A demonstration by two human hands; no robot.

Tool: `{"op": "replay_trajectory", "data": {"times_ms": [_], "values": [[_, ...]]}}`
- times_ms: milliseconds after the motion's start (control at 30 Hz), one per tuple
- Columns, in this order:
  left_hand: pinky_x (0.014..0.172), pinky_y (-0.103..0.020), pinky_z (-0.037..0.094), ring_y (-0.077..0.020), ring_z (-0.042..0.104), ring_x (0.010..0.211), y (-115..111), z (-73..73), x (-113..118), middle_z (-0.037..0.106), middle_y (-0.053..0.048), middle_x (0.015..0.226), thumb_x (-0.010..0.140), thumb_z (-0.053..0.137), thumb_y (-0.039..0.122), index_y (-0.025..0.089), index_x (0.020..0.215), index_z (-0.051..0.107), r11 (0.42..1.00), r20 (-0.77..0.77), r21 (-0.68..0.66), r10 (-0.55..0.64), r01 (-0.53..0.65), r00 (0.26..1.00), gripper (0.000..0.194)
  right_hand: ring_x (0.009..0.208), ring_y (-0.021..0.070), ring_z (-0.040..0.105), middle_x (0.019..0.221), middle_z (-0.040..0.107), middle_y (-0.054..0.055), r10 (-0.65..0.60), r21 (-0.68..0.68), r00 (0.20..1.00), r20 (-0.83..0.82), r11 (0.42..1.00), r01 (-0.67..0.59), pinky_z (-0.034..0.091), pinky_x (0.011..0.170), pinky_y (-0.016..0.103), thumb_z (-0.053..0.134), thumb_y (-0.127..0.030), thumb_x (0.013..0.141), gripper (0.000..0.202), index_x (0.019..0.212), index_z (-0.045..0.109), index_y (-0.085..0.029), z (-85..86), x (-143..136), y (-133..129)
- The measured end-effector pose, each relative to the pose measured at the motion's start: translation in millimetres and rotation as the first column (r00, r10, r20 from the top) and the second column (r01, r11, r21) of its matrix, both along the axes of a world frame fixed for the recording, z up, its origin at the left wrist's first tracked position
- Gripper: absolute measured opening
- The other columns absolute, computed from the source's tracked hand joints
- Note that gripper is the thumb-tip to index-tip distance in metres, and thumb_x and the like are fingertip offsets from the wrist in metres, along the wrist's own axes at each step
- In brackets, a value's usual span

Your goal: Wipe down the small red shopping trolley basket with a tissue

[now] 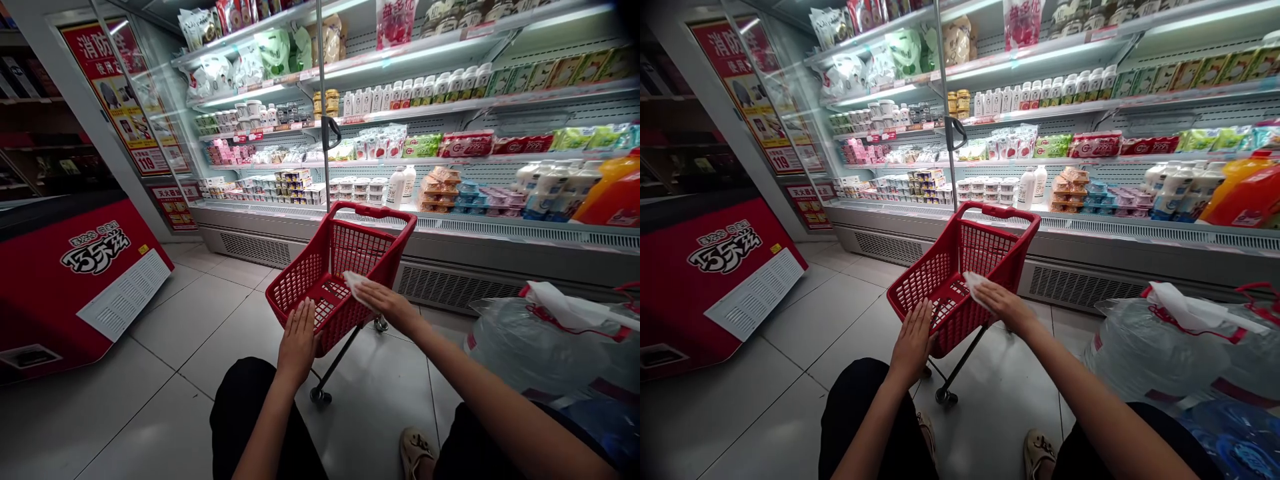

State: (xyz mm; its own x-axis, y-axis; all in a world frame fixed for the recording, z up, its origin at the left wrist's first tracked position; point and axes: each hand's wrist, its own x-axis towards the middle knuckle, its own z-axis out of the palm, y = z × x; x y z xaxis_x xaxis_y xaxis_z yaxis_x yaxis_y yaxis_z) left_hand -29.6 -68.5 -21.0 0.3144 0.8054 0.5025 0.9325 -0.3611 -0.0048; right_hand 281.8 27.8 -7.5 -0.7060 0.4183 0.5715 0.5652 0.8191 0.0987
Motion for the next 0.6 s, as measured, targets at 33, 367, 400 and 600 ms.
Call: {"op": "replay_trajectory", "data": {"times_ms": [33, 367, 400, 600], "values": [[0.13, -0.048, 0.027, -0.0235, 0.025, 0.159, -1, 2.3, 0, 0.025, -0.009, 0.172, 0.105, 0.036, 0.02, 0.022, 0.168, -0.007, 1.0, -0.008, 0.0, 0.009, -0.009, 1.0, 0.076, 0.149, 0.0183, 0.044, 0.155, 0.055, 0.005, -0.041, -0.012, 0.999, -0.019, 0.999, 0.041, 0.042, 0.124, 0.044, 0.04, 0.001, 0.099, 0.068, 0.161, 0.037, -0.026, -0.5, 6, 5], [0.125, -0.053, 0.035, -0.0299, 0.031, 0.156, 4, -2.2, 48, 0.036, -0.018, 0.167, 0.094, 0.041, 0.008, 0.011, 0.167, 0.007, 0.994, 0.088, 0.077, 0.068, -0.075, 0.994, 0.081, 0.151, 0.0198, 0.04, 0.16, 0.05, 0.007, 0.048, -0.05, 0.998, -0.034, 0.998, -0.05, 0.041, 0.124, 0.044, 0.044, -0.004, 0.099, 0.068, 0.164, 0.031, -0.021, -11.0, -69, -25], [0.125, -0.053, 0.035, -0.0305, 0.031, 0.156, 5, -3.3, 48, 0.035, -0.019, 0.167, 0.093, 0.042, 0.008, 0.01, 0.167, 0.007, 0.993, 0.096, 0.089, 0.074, -0.082, 0.993, 0.082, 0.151, 0.0198, 0.041, 0.159, 0.05, 0.007, 0.064, -0.051, 0.998, -0.022, 0.997, -0.065, 0.041, 0.124, 0.044, 0.045, -0.005, 0.099, 0.068, 0.164, 0.031, -0.022, -9.1, -71, -24], [0.127, -0.049, 0.034, -0.0257, 0.028, 0.158, 3, -2.7, 26, 0.034, -0.012, 0.169, 0.089, 0.044, 0.003, 0.018, 0.168, 0.007, 0.996, 0.095, 0.082, -0.048, 0.04, 0.994, 0.088, 0.146, 0.021, 0.048, 0.155, 0.055, 0.008, -0.044, -0.021, 0.998, -0.036, 0.999, 0.043, 0.043, 0.123, 0.046, 0.043, -0.002, 0.095, 0.068, 0.16, 0.04, -0.022, 6.1, -12, 16]]}}
